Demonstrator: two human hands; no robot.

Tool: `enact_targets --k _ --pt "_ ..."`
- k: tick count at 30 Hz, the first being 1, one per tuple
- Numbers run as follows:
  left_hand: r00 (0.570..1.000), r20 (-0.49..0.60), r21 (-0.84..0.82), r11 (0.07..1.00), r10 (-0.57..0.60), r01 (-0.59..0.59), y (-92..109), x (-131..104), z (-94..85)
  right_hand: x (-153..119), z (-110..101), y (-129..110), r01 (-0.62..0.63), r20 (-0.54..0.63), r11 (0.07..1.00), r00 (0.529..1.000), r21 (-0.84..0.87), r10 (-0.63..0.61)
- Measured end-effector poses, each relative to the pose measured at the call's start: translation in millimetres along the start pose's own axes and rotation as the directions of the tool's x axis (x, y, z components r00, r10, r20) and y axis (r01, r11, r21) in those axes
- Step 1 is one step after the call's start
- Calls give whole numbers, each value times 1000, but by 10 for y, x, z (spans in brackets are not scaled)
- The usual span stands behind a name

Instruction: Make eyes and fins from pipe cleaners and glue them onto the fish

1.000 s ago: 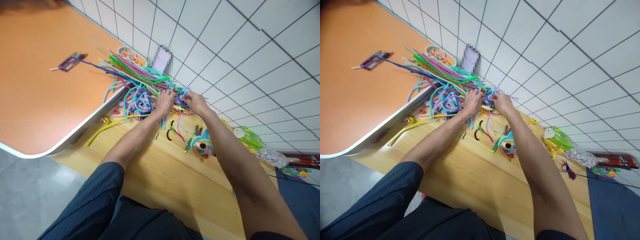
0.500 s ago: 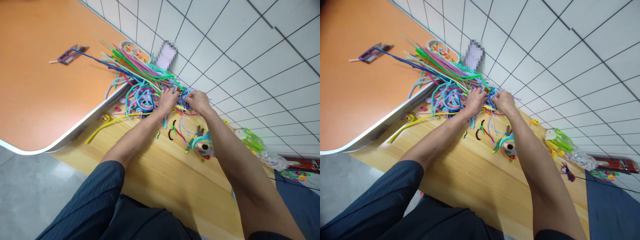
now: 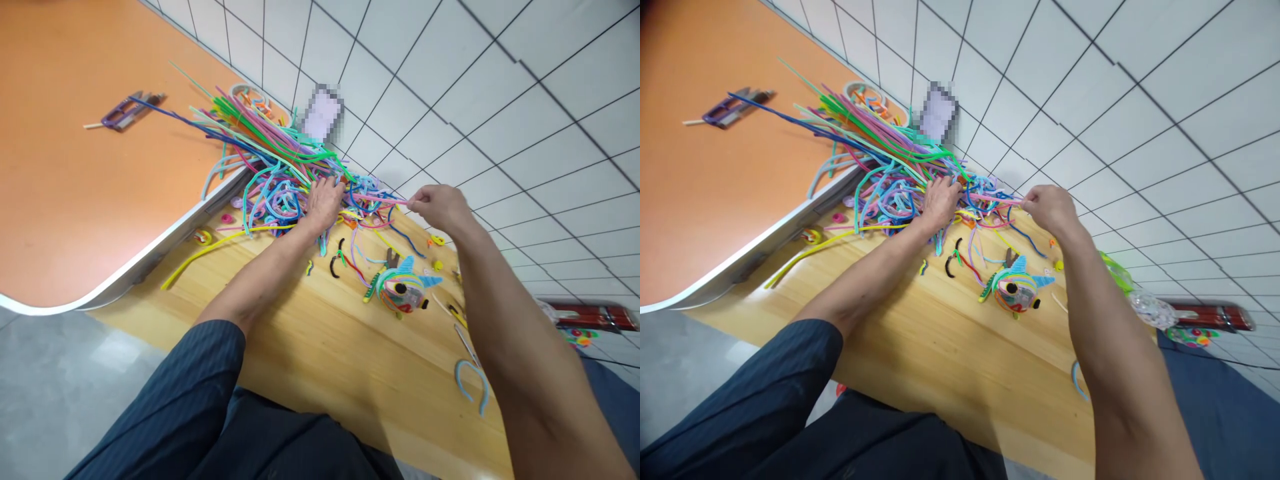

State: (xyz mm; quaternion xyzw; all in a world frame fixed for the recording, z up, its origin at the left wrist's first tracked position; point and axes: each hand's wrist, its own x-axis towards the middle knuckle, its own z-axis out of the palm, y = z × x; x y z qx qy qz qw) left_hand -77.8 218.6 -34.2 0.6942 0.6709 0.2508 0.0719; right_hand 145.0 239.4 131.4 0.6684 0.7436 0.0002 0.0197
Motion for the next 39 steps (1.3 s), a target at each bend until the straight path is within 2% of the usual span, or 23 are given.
enact_targets --k 5,8,10,13,16,18,19,20,22,24,26,27,29,30,32,33,34,35,37,39 --pt "1000 23 4 1000 -6 6 -25 19 29 -413 -495 311 -180 -5 982 984 52 180" --pt "999 32 19 1000 -12 11 -41 28 43 -730 -689 623 -280 -101 954 951 110 291" --pt "1000 24 21 1000 -16 15 -48 31 52 -975 -746 883 -328 -176 926 916 187 360" --pt "1000 -1 -21 999 -28 28 -59 33 71 -1396 -709 1252 -297 -293 839 840 455 456" --pt "998 -61 -137 990 -29 21 -83 42 95 -1858 -521 1491 -118 -438 730 731 673 522" --pt "983 -181 -251 967 -16 -30 -102 57 96 -2180 -325 1569 -21 -472 645 663 764 582" --pt "964 -263 -306 950 -24 -60 -108 67 85 -2345 -213 1588 -4 -444 593 659 805 607" --pt "936 -348 -354 932 -51 -80 -111 78 61 -2510 -96 1594 -1 -410 550 665 835 624" --pt "869 -481 -420 901 -117 -111 -97 102 -35 -2827 134 1571 -39 -293 460 723 887 626" --pt "820 -550 -476 866 -159 -151 -43 121 -205 -3103 338 1507 -89 -185 404 786 910 589" --pt "794 -581 -542 812 -176 -216 66 114 -453 -3307 506 1419 -150 -71 393 867 907 494" --pt "798 -578 -573 782 -172 -247 144 89 -602 -3380 579 1372 -160 -30 398 902 903 430" --pt "850 -512 -636 718 -121 -281 343 -33 -934 -3468 711 1281 -157 33 419 957 894 289" --pt "883 -466 -658 688 -55 -304 458 -138 -1100 -3489 774 1239 -151 57 431 973 890 223" --pt "951 -260 -679 668 168 -304 692 -441 -1385 -3497 896 1163 -137 93 450 989 883 118" --pt "949 -124 -680 672 290 -294 797 -630 -1484 -3490 954 1128 -129 104 450 991 884 79" --pt "909 25 -674 679 416 -292 886 -832 -1542 -3479 1009 1097 -121 110 444 993 888 50" --pt "831 171 -667 683 530 -298 954 -1036 -1556 -3465 1061 1070 -116 115 432 993 894 28" --pt "645 399 -659 693 651 -292 1017 -1410 -1466 -3435 1155 1034 -115 124 399 992 910 5" --pt "459 568 -630 720 683 -292 1001 -1691 -1270 -3411 1235 1027 -118 124 362 992 925 6"
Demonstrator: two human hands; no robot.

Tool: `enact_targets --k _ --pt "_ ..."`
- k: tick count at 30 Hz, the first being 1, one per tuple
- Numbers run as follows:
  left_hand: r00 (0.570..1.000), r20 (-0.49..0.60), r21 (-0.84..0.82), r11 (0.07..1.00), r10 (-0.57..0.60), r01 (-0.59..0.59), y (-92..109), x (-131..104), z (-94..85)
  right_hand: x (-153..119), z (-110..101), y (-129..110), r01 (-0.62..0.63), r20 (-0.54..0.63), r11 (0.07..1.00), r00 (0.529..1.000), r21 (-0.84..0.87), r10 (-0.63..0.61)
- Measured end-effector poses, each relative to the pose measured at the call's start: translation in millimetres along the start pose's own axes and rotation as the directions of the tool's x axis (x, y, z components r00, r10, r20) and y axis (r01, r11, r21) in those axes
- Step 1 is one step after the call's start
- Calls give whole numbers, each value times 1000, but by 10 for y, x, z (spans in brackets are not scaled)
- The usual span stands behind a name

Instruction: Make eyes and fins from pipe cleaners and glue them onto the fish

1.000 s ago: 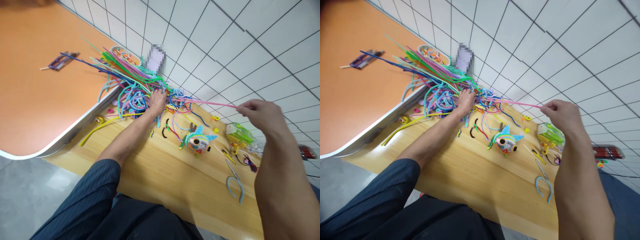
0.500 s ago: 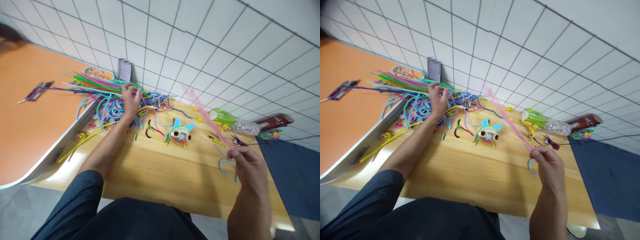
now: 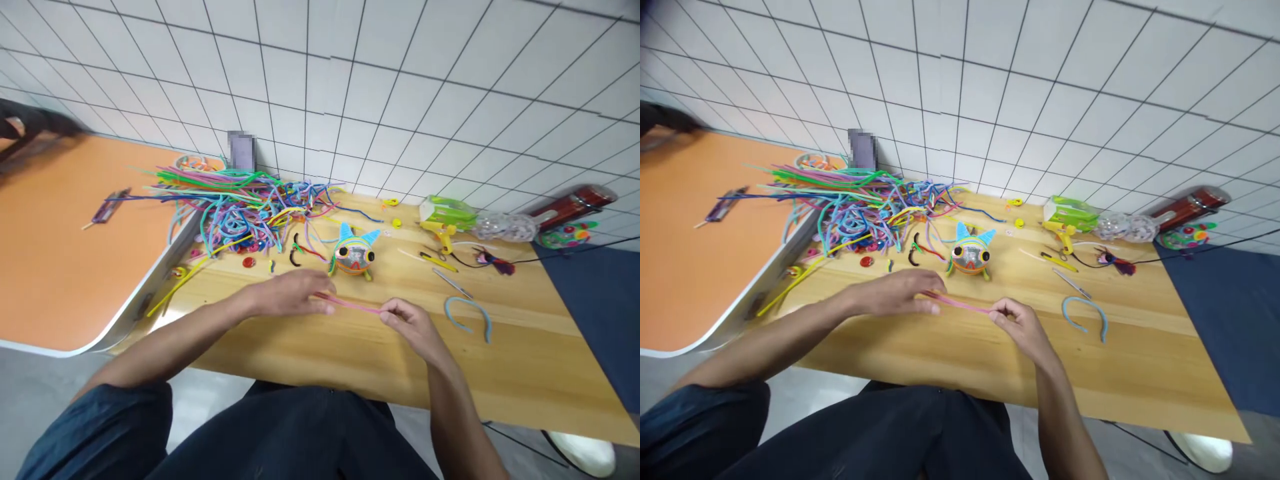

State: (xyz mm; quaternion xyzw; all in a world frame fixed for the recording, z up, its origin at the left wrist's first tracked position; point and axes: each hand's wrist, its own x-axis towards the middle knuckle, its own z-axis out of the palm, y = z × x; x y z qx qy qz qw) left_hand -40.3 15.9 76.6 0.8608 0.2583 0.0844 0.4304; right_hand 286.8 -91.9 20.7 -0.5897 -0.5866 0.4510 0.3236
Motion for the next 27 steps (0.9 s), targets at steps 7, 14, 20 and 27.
enact_targets --k 7,14,20,27 --pt "987 81 -46 989 -137 141 -322 32 513 36 -89 208 -45 -99 992 993 114 57" --pt "971 18 -315 920 -238 231 -398 -8 639 119 -116 442 -24 -261 943 958 331 115" --pt "951 39 -428 855 -308 294 -504 38 773 200 -94 611 64 -354 800 916 597 190" --pt "945 114 -427 844 -306 325 -487 59 804 222 -208 712 137 -417 717 880 684 229"
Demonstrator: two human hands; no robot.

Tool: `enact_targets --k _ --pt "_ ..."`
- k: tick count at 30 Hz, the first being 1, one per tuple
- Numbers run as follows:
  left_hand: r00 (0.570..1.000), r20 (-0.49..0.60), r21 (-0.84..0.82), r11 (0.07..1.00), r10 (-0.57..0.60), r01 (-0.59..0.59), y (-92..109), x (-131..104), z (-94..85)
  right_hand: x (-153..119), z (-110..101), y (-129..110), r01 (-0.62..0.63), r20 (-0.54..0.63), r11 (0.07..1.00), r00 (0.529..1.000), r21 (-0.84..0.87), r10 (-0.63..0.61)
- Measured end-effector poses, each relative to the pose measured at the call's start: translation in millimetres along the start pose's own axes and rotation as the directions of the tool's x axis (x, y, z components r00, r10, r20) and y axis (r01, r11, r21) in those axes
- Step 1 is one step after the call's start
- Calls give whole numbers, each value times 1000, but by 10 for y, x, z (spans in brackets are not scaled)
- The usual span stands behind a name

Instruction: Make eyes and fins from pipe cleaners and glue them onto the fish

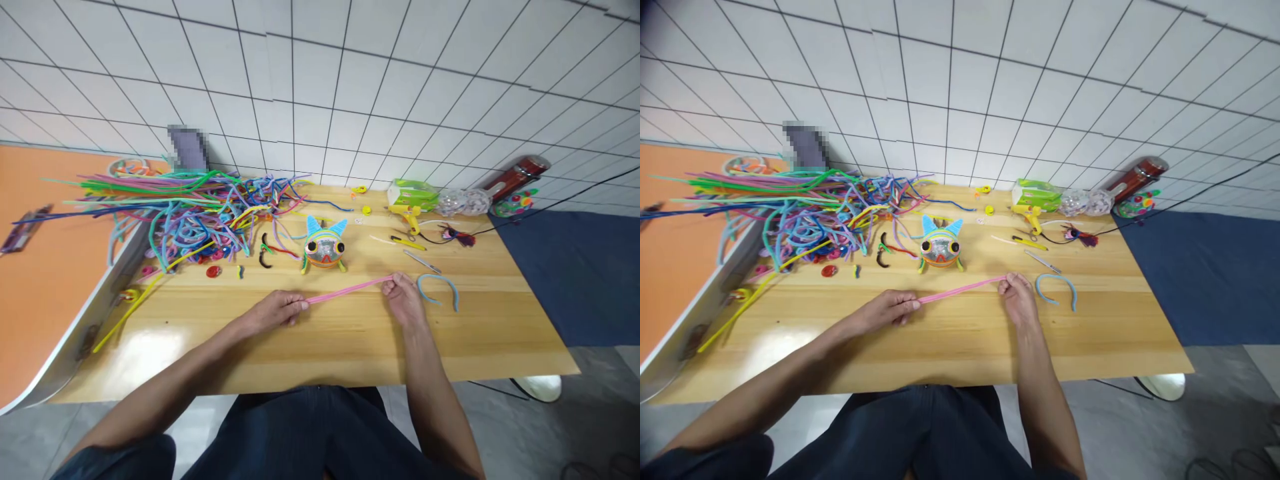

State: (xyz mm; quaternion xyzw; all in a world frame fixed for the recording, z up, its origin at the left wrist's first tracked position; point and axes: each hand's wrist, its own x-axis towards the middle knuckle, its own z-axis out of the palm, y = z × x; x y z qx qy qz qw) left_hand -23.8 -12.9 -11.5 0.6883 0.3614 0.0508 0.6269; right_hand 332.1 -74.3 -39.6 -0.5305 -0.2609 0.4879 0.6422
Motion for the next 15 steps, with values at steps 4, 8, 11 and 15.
enact_targets --k 4,8,11,15 --pt "1000 -20 3 1000 -11 11 -12 -16 49 16 -16 17 2 3 998 1000 55 -2" --pt "998 -69 26 1000 11 -9 -3 3 135 -16 33 36 -15 60 999 998 48 12" --pt "992 -124 41 999 7 -2 26 35 197 -64 101 66 -39 124 999 991 -26 42" --pt "989 -148 74 997 22 -11 50 78 256 -123 191 102 -61 158 994 985 -96 75"
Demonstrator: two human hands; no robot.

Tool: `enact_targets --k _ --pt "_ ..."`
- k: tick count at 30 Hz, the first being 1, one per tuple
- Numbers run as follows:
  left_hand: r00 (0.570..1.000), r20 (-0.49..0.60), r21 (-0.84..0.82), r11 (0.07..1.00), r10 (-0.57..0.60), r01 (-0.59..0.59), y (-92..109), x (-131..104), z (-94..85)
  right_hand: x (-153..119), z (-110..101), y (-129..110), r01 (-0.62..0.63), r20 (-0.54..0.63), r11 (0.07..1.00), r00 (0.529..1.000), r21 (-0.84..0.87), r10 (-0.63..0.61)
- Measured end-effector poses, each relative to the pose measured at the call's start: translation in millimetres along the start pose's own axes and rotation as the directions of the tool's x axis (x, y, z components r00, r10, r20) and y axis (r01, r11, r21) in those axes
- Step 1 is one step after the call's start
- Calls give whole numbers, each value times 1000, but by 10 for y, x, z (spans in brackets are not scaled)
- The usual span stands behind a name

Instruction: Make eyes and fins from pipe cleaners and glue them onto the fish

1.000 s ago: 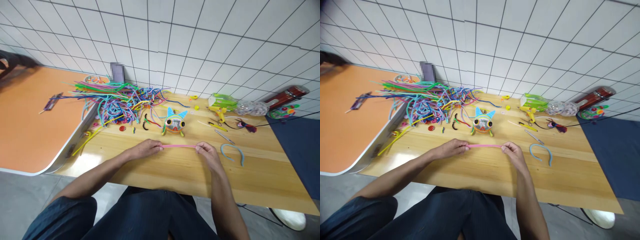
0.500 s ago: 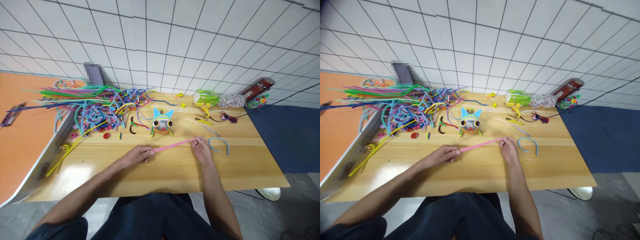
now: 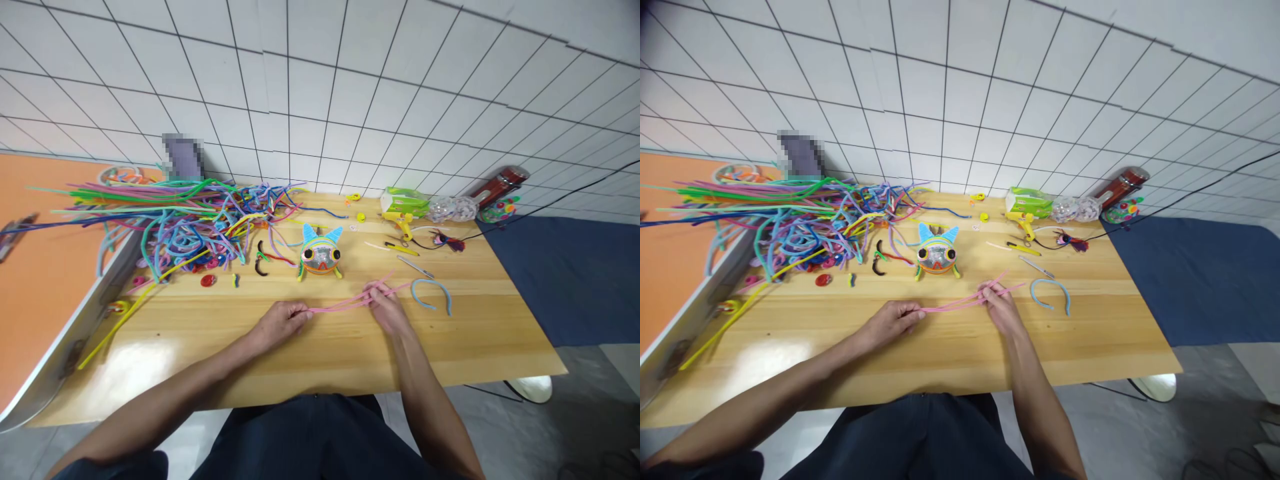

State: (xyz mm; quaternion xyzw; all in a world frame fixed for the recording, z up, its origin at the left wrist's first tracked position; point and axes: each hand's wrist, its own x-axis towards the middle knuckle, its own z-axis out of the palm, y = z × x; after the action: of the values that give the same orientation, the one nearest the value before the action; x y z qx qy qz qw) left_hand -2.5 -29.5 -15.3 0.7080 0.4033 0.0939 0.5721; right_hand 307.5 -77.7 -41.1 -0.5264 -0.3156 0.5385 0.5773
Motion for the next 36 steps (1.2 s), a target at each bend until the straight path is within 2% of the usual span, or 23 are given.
enact_targets --k 7,13,16,21,26,30,36 --pt "1000 -26 -53 999 5 -6 -10 77 107 -50 32 -26 -34 77 995 996 -92 42" --pt "996 -23 -109 990 82 -84 78 213 245 -67 49 -12 -18 124 990 992 -141 36" --pt "987 -74 -104 984 140 -147 98 287 300 -63 50 -29 9 164 984 986 -176 20" --pt "955 -193 -115 961 227 -251 44 343 339 -74 131 -137 128 249 919 968 -373 -34" --pt "926 -252 -149 935 280 -323 -46 342 355 -85 429 -103 278 368 814 926 -510 -86" --pt "917 -289 -187 923 276 -337 -88 325 354 -32 591 64 320 326 798 931 -511 -165" --pt "914 -301 -195 921 271 -337 -117 334 356 -5 544 247 316 246 855 942 -412 -229"
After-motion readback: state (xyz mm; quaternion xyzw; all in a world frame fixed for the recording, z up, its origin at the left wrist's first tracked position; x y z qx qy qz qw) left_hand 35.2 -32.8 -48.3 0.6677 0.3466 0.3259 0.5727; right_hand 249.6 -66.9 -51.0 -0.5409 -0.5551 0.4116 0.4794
